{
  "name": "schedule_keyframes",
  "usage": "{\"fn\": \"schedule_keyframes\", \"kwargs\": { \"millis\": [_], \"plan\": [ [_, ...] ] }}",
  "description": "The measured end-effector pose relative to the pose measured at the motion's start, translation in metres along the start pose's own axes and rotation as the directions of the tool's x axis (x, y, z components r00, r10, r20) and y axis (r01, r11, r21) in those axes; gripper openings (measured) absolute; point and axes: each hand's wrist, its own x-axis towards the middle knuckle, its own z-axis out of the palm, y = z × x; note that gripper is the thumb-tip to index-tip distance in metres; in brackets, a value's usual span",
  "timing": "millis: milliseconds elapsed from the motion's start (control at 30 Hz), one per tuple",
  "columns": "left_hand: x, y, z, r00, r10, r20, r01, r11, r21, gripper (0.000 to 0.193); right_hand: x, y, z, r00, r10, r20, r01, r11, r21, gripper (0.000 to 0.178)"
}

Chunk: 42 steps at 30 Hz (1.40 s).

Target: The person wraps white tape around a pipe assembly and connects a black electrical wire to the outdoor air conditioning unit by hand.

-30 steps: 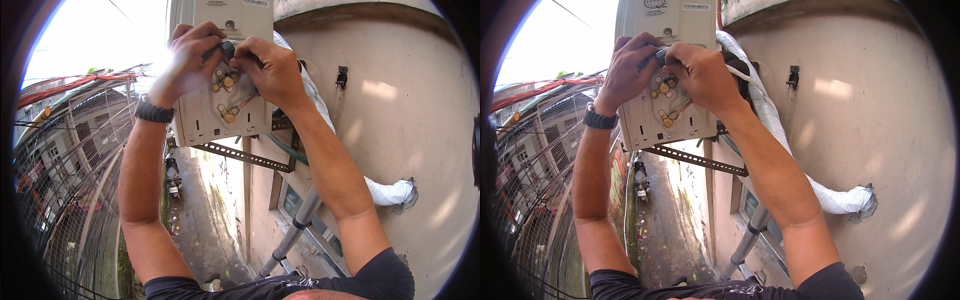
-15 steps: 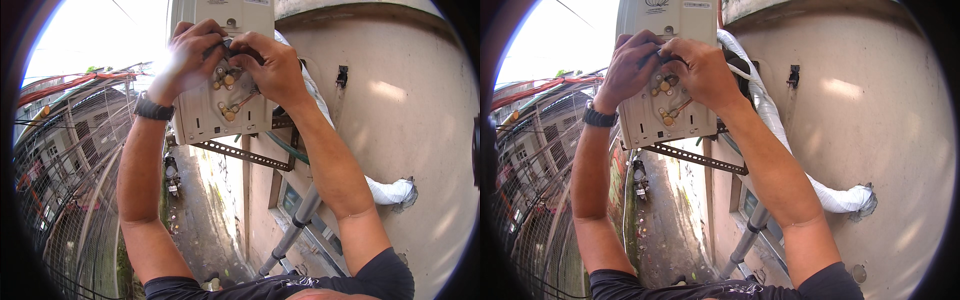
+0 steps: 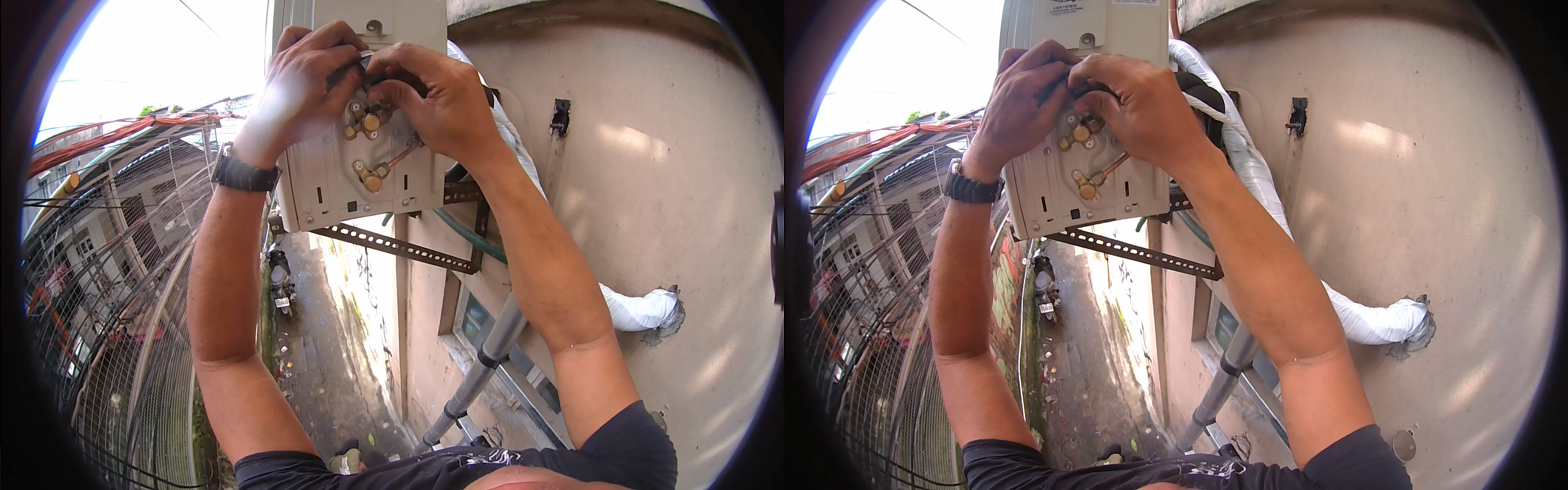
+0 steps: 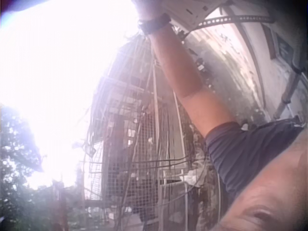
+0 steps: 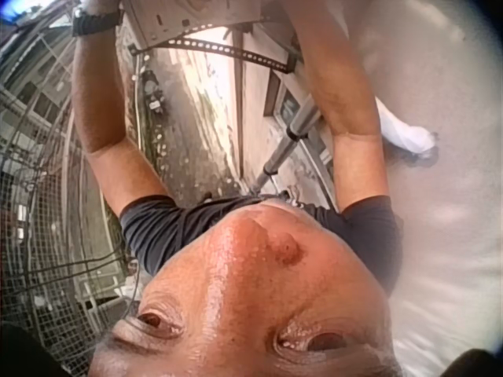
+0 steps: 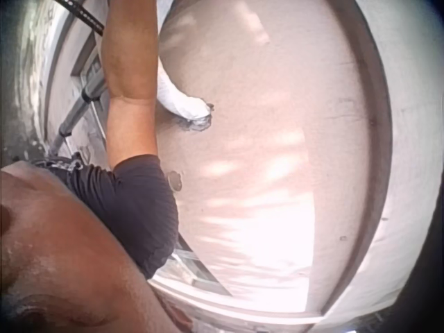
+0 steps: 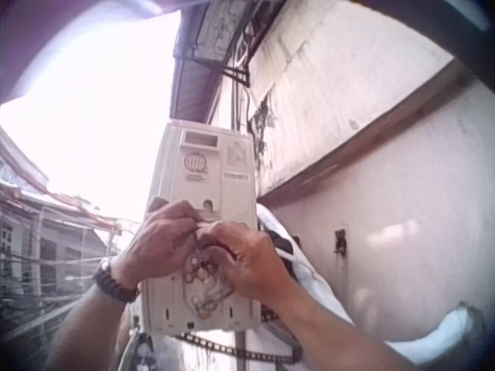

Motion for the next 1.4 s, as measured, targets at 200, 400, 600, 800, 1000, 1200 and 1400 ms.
{"fn": "schedule_keyframes", "kwargs": {
  "millis": [200, 400, 600, 800, 1000, 1200, 1400],
  "plan": [
    [-0.001, 0.000, 0.002, 0.999, -0.017, -0.040, 0.017, 1.000, -0.011, 0.011, -0.004, 0.001, 0.006, 0.984, 0.175, -0.040, -0.162, 0.962, 0.219, 0.021],
    [0.000, 0.001, 0.000, 1.000, -0.015, -0.014, 0.015, 1.000, -0.015, 0.011, 0.003, 0.002, -0.005, 0.999, -0.011, -0.043, 0.012, 1.000, 0.022, 0.020],
    [-0.001, -0.001, -0.001, 1.000, 0.007, -0.016, -0.007, 1.000, -0.025, 0.011, 0.019, -0.009, -0.021, 0.985, -0.123, 0.123, 0.154, 0.945, -0.288, 0.011],
    [0.000, -0.001, -0.004, 0.999, 0.000, 0.055, 0.002, 0.999, -0.038, 0.020, 0.026, -0.002, -0.013, 0.972, -0.051, 0.227, 0.167, 0.834, -0.527, 0.018],
    [0.000, 0.001, -0.002, 0.999, -0.037, 0.018, 0.038, 0.998, -0.054, 0.017, 0.025, -0.010, -0.025, 0.996, -0.019, 0.089, 0.038, 0.977, -0.211, 0.016],
    [-0.001, -0.002, 0.003, 0.999, -0.009, -0.035, 0.007, 0.999, -0.052, 0.014, 0.028, -0.006, -0.033, 0.980, -0.086, 0.180, 0.120, 0.974, -0.190, 0.023],
    [-0.003, -0.003, -0.002, 0.998, -0.019, 0.052, 0.021, 0.999, -0.049, 0.021, 0.033, -0.010, -0.029, 0.956, -0.141, 0.257, 0.248, 0.858, -0.451, 0.018]
  ]
}}
